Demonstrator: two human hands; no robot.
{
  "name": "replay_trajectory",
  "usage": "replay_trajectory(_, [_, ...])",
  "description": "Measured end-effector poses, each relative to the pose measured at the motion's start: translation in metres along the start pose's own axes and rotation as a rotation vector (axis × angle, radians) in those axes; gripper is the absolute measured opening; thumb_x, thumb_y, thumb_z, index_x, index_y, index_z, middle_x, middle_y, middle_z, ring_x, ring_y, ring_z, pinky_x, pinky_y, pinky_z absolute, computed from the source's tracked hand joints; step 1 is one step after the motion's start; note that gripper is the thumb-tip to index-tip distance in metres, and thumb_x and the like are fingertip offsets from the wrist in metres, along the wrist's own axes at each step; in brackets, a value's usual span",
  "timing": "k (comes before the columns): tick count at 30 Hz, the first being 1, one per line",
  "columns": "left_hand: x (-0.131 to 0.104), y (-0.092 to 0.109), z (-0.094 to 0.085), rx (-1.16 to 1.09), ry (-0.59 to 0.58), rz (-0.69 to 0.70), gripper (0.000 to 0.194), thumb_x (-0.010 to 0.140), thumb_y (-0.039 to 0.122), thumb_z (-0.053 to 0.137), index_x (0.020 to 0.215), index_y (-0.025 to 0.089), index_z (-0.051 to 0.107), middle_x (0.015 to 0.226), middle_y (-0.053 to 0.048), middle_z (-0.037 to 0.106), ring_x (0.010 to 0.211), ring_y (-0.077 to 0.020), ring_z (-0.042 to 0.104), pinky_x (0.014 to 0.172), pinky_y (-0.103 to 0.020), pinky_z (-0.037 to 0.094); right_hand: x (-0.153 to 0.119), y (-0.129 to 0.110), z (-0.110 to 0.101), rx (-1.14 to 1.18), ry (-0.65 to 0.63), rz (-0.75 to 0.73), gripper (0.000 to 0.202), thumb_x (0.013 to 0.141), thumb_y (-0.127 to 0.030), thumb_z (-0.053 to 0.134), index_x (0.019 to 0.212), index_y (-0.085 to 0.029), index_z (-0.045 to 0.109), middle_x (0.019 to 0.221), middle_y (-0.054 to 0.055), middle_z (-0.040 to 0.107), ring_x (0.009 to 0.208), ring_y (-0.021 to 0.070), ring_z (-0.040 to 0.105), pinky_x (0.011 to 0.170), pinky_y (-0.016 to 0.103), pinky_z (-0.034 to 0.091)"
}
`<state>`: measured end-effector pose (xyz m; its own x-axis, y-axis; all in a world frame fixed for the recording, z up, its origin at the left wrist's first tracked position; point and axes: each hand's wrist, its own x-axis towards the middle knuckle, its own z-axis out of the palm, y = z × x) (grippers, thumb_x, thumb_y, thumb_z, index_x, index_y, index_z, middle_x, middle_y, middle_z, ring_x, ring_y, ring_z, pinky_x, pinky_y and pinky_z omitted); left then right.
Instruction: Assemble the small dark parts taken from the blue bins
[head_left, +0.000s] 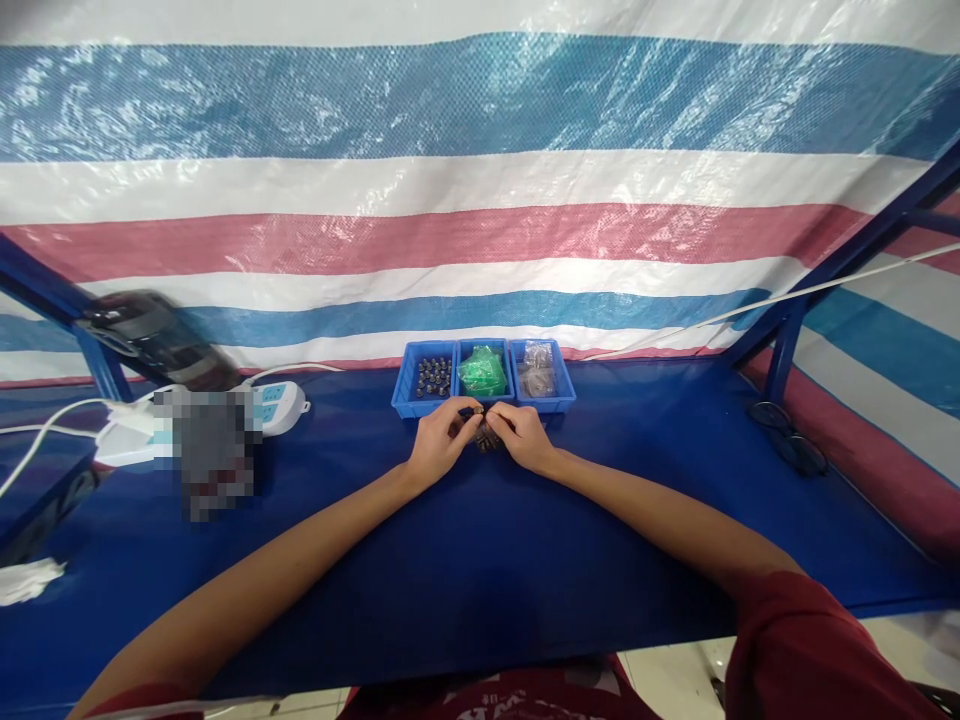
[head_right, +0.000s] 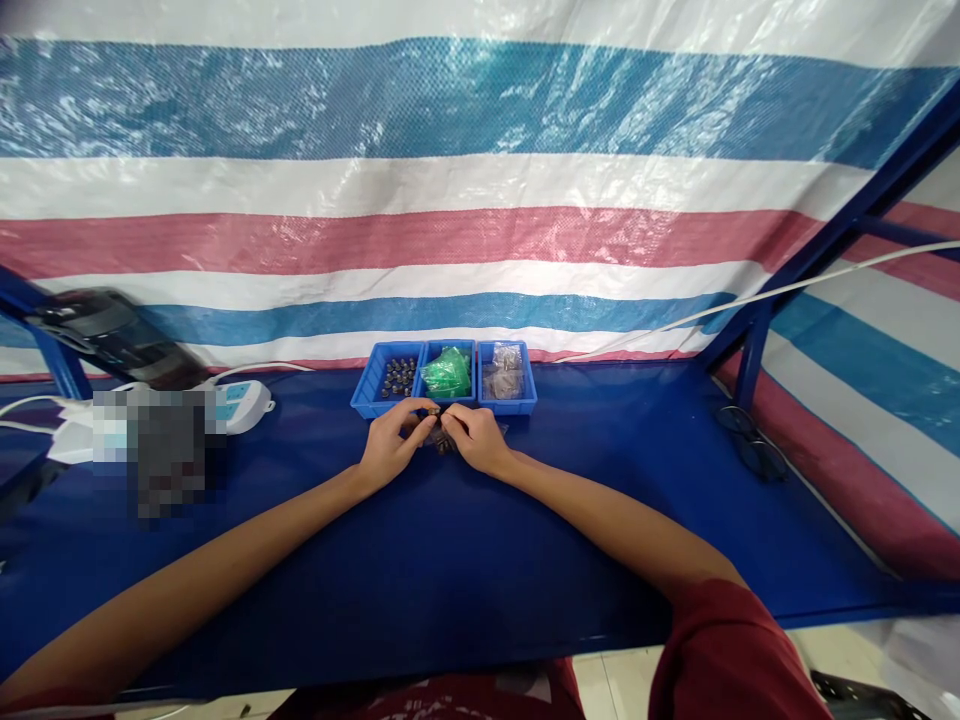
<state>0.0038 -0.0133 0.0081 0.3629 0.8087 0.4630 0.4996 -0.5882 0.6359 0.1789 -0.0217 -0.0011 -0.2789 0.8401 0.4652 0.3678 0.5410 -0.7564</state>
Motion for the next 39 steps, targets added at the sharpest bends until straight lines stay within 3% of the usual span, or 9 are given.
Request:
replay_trajectory(5, [-0.001, 0.002, 0.000, -0.033, 0.083, 0.068, 0.022, 0.088, 0.034, 0.052, 0.102, 0.018, 0.060, 0.106, -0.005, 0.065, 0.059, -0.0070, 0.059, 0.064, -0.023, 0.052, 0.000, -0.001, -0.001, -0.001, 0.003, -0.006, 0.032, 0.091, -0.033, 0.038, 0.069, -0.017, 0.052, 0.059, -0.001, 0.050, 0.053, 0.0103, 0.042, 0.056, 0.023, 0.033])
replay_trajectory(10, [-0.003, 0.000, 0.001, -0.018, 0.140, 0.100, 0.022, 0.086, 0.034, 0.054, 0.099, 0.017, 0.062, 0.097, -0.006, 0.069, 0.066, -0.0110, 0.063, 0.072, -0.027, 0.055, 0.001, -0.001, -0.002, 0.006, -0.006, 0.008, 0.032, 0.091, -0.033, 0.039, 0.067, -0.017, 0.051, 0.058, -0.001, 0.048, 0.053, 0.0102, 0.043, 0.055, 0.023, 0.032])
replay_trajectory(18, [-0.002, -0.001, 0.000, 0.010, 0.141, 0.159, 0.021, 0.086, 0.034, 0.055, 0.097, 0.018, 0.064, 0.100, -0.007, 0.065, 0.064, -0.0092, 0.060, 0.066, -0.025, 0.054, -0.002, 0.000, 0.001, -0.069, 0.009, -0.007, 0.045, 0.090, -0.037, 0.040, 0.050, -0.019, 0.030, 0.046, -0.004, 0.031, 0.045, 0.0085, 0.031, 0.050, 0.025, 0.025])
replay_trajectory(26, [-0.002, 0.000, 0.000, -0.027, 0.125, 0.179, 0.021, 0.089, 0.033, 0.053, 0.096, 0.019, 0.066, 0.095, -0.007, 0.064, 0.079, -0.0145, 0.062, 0.068, -0.027, 0.053, -0.004, 0.000, 0.003, -0.071, 0.050, -0.096, 0.044, 0.089, -0.031, 0.041, 0.050, -0.020, 0.023, 0.049, -0.002, 0.033, 0.046, 0.0100, 0.031, 0.051, 0.027, 0.025])
replay_trajectory(30, [-0.002, 0.001, -0.002, -0.038, 0.095, 0.165, 0.024, 0.091, 0.035, 0.049, 0.093, 0.018, 0.066, 0.083, -0.005, 0.065, 0.073, -0.0142, 0.061, 0.067, -0.027, 0.050, -0.004, 0.001, 0.003, -0.046, 0.073, -0.098, 0.045, 0.090, -0.030, 0.041, 0.050, -0.020, 0.023, 0.053, -0.001, 0.036, 0.049, 0.0103, 0.036, 0.053, 0.027, 0.028])
replay_trajectory(39, [-0.002, -0.005, -0.003, -0.042, 0.036, 0.162, 0.037, 0.097, 0.031, 0.032, 0.072, 0.015, 0.053, 0.059, -0.001, 0.052, 0.056, -0.0104, 0.050, 0.060, -0.024, 0.040, -0.005, 0.009, 0.007, -0.033, 0.121, -0.194, 0.047, 0.089, -0.026, 0.043, 0.050, -0.019, 0.017, 0.046, -0.005, 0.025, 0.043, 0.0072, 0.023, 0.046, 0.026, 0.020])
